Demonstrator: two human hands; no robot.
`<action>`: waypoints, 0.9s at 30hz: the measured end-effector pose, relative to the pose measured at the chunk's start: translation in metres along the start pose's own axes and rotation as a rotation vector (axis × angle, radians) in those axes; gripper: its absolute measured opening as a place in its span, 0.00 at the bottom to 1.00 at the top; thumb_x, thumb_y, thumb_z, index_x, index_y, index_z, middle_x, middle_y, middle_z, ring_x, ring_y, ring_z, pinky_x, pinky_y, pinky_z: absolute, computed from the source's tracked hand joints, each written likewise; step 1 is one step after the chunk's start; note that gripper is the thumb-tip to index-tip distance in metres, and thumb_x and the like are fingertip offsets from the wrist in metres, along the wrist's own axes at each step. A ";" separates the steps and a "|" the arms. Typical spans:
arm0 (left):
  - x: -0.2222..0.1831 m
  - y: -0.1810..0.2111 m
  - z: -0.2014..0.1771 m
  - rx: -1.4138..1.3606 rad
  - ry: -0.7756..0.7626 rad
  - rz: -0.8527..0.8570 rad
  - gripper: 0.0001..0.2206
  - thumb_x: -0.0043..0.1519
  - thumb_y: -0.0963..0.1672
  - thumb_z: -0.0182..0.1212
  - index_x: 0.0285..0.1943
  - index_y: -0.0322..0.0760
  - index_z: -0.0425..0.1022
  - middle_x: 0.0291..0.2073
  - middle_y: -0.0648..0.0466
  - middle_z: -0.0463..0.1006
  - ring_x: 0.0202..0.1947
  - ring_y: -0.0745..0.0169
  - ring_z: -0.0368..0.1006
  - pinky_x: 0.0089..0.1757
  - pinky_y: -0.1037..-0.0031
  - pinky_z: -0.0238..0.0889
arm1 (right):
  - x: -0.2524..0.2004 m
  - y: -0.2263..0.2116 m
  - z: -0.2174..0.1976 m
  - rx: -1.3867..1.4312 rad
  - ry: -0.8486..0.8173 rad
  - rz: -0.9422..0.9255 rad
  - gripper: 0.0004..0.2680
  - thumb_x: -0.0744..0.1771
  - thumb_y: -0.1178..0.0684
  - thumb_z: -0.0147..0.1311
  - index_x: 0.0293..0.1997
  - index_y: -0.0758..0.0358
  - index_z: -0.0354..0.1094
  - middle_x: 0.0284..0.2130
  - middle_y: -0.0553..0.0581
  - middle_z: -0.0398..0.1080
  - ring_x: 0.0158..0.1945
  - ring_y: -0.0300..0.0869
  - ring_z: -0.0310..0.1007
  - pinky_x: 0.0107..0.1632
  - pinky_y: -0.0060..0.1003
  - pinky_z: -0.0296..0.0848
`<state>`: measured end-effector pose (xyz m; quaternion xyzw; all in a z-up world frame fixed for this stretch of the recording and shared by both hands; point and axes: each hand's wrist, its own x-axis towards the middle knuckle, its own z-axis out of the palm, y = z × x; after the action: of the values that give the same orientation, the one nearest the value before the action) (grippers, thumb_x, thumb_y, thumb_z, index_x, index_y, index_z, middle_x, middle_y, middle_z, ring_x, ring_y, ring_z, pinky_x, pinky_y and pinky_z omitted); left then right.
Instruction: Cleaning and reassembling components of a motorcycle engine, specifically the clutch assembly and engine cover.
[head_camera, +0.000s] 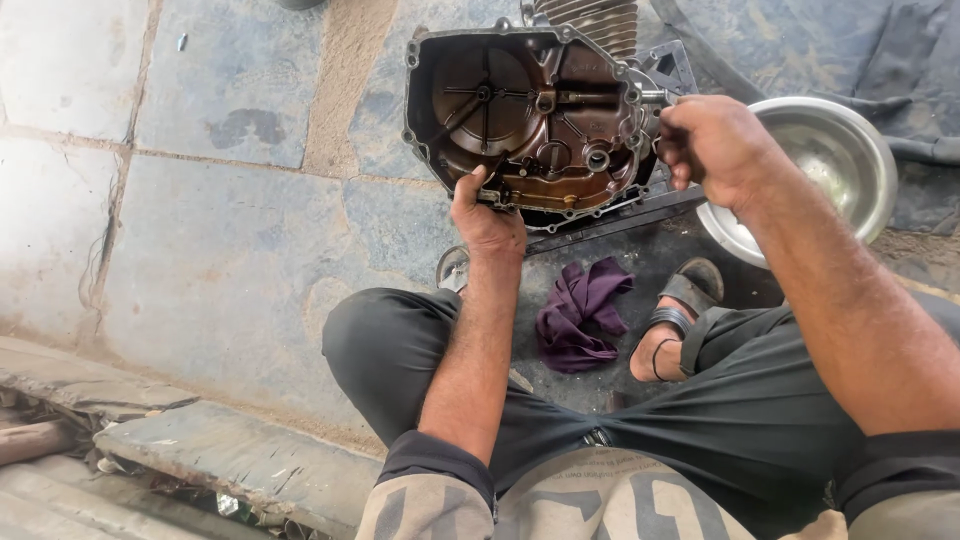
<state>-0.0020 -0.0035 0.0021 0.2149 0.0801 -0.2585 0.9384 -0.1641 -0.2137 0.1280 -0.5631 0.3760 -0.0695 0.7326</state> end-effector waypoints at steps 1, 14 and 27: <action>-0.003 0.001 0.006 0.020 0.032 -0.001 0.14 0.57 0.42 0.62 0.50 0.30 0.74 0.39 0.50 0.81 0.40 0.56 0.78 0.47 0.67 0.71 | 0.001 0.000 -0.001 -0.102 0.006 -0.027 0.07 0.70 0.53 0.46 0.34 0.61 0.64 0.23 0.51 0.62 0.25 0.37 0.61 0.27 0.36 0.63; -0.037 0.007 0.061 0.159 0.317 0.021 0.09 0.53 0.38 0.63 0.42 0.34 0.73 0.34 0.53 0.78 0.37 0.58 0.75 0.41 0.64 0.70 | 0.026 0.010 -0.009 0.187 -0.133 -0.279 0.19 0.76 0.39 0.36 0.58 0.66 0.67 0.44 0.57 0.73 0.46 0.40 0.74 0.52 0.39 0.76; -0.044 0.009 0.062 0.116 0.247 -0.018 0.10 0.53 0.37 0.64 0.42 0.34 0.74 0.36 0.53 0.76 0.39 0.56 0.73 0.43 0.62 0.68 | 0.033 0.021 -0.005 0.043 -0.061 -0.382 0.14 0.78 0.46 0.40 0.51 0.62 0.73 0.36 0.52 0.76 0.34 0.35 0.75 0.39 0.30 0.76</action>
<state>-0.0326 -0.0042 0.0719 0.2983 0.1820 -0.2428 0.9050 -0.1508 -0.2277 0.0931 -0.6103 0.2385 -0.1983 0.7289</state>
